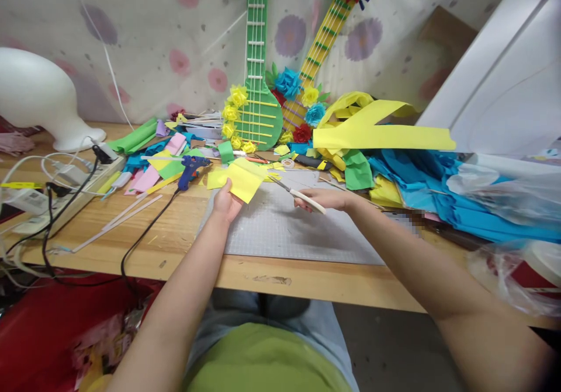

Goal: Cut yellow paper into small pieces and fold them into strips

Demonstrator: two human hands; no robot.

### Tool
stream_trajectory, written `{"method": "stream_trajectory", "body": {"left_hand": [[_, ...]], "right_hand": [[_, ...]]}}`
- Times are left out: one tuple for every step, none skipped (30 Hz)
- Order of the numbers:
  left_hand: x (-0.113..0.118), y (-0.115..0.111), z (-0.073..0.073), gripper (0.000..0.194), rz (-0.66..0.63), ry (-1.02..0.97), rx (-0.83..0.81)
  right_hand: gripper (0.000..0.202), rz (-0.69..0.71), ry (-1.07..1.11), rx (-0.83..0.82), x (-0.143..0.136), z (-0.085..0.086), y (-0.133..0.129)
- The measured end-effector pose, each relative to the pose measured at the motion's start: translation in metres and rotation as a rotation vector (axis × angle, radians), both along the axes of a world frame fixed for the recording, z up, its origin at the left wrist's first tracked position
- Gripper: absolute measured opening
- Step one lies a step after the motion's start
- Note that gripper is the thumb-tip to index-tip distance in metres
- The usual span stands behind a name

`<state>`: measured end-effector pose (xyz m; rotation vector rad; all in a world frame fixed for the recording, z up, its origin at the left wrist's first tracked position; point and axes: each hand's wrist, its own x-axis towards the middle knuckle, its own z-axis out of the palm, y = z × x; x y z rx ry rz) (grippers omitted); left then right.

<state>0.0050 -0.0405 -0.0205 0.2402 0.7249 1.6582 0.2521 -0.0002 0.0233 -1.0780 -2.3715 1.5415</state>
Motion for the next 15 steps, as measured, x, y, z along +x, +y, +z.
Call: {"method": "stream_trajectory", "body": {"left_hand": [[0.000, 0.000, 0.000, 0.037, 0.002, -0.002, 0.009], [0.000, 0.000, 0.000, 0.037, 0.004, -0.003, 0.013], [0.000, 0.001, 0.000, 0.037, 0.005, -0.005, 0.013], [0.000, 0.001, 0.000, 0.038, 0.008, -0.006, 0.008], [0.000, 0.001, 0.000, 0.038, 0.009, -0.007, 0.001], [0.000, 0.001, 0.000, 0.038, 0.009, -0.008, -0.005], [0.000, 0.001, 0.000, 0.038, 0.009, -0.010, -0.008], [0.000, 0.001, -0.001, 0.038, 0.006, -0.012, -0.008], [0.000, 0.001, -0.001, 0.039, 0.001, -0.013, -0.008], [0.000, 0.001, -0.001, 0.039, -0.004, -0.013, -0.009], [0.000, 0.002, -0.001, 0.039, -0.008, -0.012, -0.012], [0.000, 0.001, -0.002, 0.039, -0.010, -0.011, -0.016], [0.000, 0.001, -0.001, 0.039, -0.012, -0.010, -0.021], [0.000, 0.001, -0.001, 0.039, -0.012, -0.010, -0.026], [0.000, 0.001, -0.001, 0.039, -0.011, -0.009, -0.030]], "right_hand": [[0.038, 0.052, -0.003, -0.097, -0.002, 0.001, 0.002], [0.038, 0.091, -0.005, -0.181, -0.004, 0.002, 0.004], [0.039, 0.120, -0.002, -0.244, -0.006, 0.002, 0.005], [0.041, 0.122, 0.013, -0.273, -0.009, 0.002, 0.006], [0.042, 0.122, 0.028, -0.286, -0.012, 0.001, 0.007], [0.042, 0.120, 0.042, -0.287, -0.014, 0.000, 0.007], [0.043, 0.114, 0.055, -0.278, -0.017, -0.001, 0.007], [0.043, 0.109, 0.065, -0.266, -0.020, -0.002, 0.007], [0.043, 0.107, 0.074, -0.254, -0.022, -0.003, 0.007], [0.044, 0.106, 0.081, -0.244, -0.025, -0.004, 0.007], [0.045, 0.107, 0.086, -0.241, -0.026, -0.005, 0.007], [0.047, 0.109, 0.089, -0.243, -0.028, -0.006, 0.008], [0.049, 0.111, 0.092, -0.247, -0.029, -0.007, 0.008], [0.050, 0.110, 0.096, -0.248, -0.030, -0.007, 0.009], [0.051, 0.108, 0.101, -0.248, -0.031, -0.008, 0.009]]}}
